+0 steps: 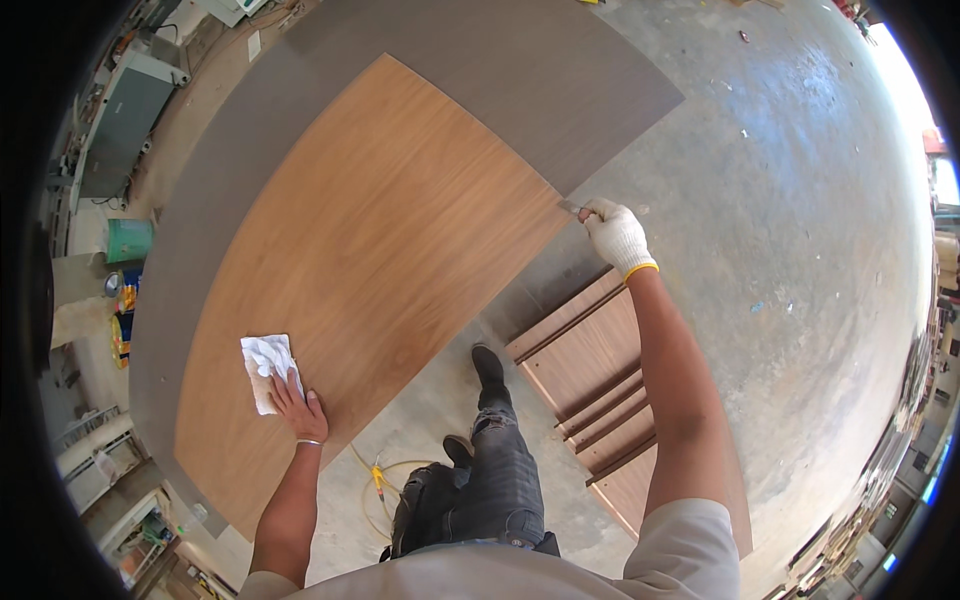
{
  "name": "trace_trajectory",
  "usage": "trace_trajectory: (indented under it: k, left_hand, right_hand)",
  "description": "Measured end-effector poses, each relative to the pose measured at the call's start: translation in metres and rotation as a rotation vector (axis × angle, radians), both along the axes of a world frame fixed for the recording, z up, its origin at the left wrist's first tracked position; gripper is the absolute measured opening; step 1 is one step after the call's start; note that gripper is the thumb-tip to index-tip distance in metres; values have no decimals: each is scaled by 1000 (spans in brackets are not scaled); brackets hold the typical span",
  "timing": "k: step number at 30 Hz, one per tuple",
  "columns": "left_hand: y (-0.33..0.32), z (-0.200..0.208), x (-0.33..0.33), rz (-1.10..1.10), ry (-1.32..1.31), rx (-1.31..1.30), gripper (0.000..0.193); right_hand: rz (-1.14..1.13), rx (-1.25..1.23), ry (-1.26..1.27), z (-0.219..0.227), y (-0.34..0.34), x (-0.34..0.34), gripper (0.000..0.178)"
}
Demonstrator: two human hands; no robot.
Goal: The person wipes a large wooden panel with a white cloth, then uses a utility knife to scrape the panel's edge. The person continues wiping the panel surface and edges with the cloth.
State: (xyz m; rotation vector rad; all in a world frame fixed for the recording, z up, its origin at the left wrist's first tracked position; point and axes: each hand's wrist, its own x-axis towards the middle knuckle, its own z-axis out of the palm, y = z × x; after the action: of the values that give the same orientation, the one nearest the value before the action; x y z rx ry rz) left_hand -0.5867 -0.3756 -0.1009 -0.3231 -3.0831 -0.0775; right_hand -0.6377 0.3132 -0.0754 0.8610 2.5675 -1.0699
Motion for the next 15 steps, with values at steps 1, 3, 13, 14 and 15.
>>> trace_trajectory:
  k: [1, 3, 13, 14, 15]
  left_hand:
    - [-1, -2, 0, 5, 9, -11, 63]
    - [-3, 0, 1, -1, -3, 7, 63]
    - [0, -1, 0, 9, -36, 22, 67]
    - [2, -1, -1, 10, -35, 25, 67]
    - [2, -2, -1, 9, -35, 29, 67]
  right_hand:
    - [17, 49, 10, -2, 0, 0, 19]
    - [3, 112, 8, -1, -8, 1, 19]
    - [-17, 180, 189, -11, -146, 51, 20]
    - [7, 195, 233, -13, -167, 60, 19]
    - [26, 203, 242, -10, -196, 68, 17]
